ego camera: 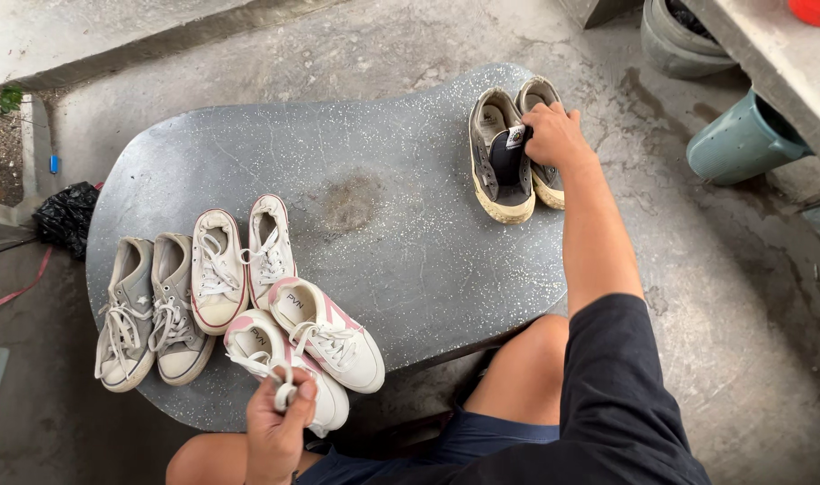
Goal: The person removes shoelaces from two pairs of sneakers on a table and then threads new laces through the eyelets of each shoe. The person handles the shoes and laces by hand, working on one pair at a time, and finishes by tying the new laces.
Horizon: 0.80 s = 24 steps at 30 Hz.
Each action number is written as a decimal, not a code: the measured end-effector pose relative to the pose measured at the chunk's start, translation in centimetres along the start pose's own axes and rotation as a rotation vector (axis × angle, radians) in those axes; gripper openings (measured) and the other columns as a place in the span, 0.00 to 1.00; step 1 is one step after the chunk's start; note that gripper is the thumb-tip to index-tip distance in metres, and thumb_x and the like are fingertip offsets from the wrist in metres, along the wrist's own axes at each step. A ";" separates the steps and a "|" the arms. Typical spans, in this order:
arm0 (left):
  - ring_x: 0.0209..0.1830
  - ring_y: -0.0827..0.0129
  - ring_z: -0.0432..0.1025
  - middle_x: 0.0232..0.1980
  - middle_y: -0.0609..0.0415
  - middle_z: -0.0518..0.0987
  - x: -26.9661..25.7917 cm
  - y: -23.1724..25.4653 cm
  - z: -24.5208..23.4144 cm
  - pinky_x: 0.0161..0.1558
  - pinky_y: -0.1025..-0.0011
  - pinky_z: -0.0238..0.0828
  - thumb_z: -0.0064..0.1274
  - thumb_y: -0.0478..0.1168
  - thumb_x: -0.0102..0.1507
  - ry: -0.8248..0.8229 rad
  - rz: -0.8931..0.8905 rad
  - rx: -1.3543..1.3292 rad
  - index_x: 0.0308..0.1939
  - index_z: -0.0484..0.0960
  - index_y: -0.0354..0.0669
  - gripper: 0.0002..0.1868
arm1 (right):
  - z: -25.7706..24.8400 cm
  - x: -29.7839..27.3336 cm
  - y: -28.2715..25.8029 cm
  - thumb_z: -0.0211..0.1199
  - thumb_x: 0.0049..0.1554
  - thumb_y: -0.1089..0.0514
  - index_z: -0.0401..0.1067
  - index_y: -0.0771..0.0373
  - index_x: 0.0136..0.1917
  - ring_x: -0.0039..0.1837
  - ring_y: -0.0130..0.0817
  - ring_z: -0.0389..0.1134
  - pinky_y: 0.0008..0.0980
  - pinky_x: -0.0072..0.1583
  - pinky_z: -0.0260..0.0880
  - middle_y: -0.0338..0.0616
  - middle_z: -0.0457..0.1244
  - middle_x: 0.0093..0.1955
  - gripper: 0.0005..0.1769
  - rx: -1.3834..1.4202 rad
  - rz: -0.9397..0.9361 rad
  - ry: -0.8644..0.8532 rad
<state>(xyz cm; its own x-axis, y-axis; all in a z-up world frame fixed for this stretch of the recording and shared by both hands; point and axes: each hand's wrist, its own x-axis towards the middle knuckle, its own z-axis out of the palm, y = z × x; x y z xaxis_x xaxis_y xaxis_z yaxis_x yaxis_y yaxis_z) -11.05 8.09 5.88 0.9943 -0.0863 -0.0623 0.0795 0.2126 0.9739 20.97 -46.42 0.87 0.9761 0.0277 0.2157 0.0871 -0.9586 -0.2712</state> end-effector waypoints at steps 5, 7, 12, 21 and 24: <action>0.26 0.81 0.58 0.29 0.61 0.65 1.4 0.5 3.3 0.28 0.78 0.54 0.42 0.37 0.74 -0.095 -0.101 -0.157 0.42 0.74 0.34 0.10 | -1.4 -5.2 -7.4 0.58 0.50 0.74 0.68 0.57 0.65 0.71 0.49 0.61 0.48 0.71 0.62 0.51 0.62 0.67 0.30 0.270 -0.221 0.529; 0.25 0.78 0.60 0.29 0.58 0.68 3.4 0.9 5.7 0.26 0.77 0.58 0.35 0.39 0.76 -0.213 -0.054 -0.140 0.38 0.69 0.39 0.13 | -1.5 -9.9 -12.8 0.67 0.57 0.63 0.70 0.55 0.64 0.67 0.40 0.64 0.40 0.65 0.67 0.47 0.64 0.64 0.21 0.649 -0.257 0.166; 0.40 0.70 0.65 0.43 0.52 0.77 7.1 2.7 13.9 0.48 0.70 0.65 0.32 0.42 0.77 -0.439 0.256 0.170 0.46 0.75 0.37 0.16 | -2.3 -24.9 -24.2 0.66 0.63 0.44 0.50 0.65 0.80 0.81 0.42 0.52 0.44 0.77 0.53 0.54 0.53 0.79 0.44 1.459 -0.463 -0.582; 0.65 0.61 0.70 0.66 0.40 0.75 18.3 2.3 15.7 0.66 0.64 0.66 0.41 0.51 0.75 -0.323 0.178 0.153 0.65 0.67 0.34 0.24 | -6.2 -24.6 -23.7 0.56 0.66 0.52 0.67 0.59 0.66 0.39 0.20 0.65 0.24 0.41 0.70 0.32 0.62 0.37 0.18 1.478 0.265 -0.475; 0.77 0.55 0.56 0.77 0.37 0.56 17.9 0.3 13.3 0.73 0.60 0.58 0.44 0.53 0.73 -0.242 0.119 0.095 0.75 0.47 0.37 0.36 | -6.3 -19.2 -20.1 0.56 0.65 0.54 0.68 0.61 0.65 0.34 0.24 0.66 0.27 0.37 0.71 0.34 0.62 0.35 0.17 1.396 0.279 -0.429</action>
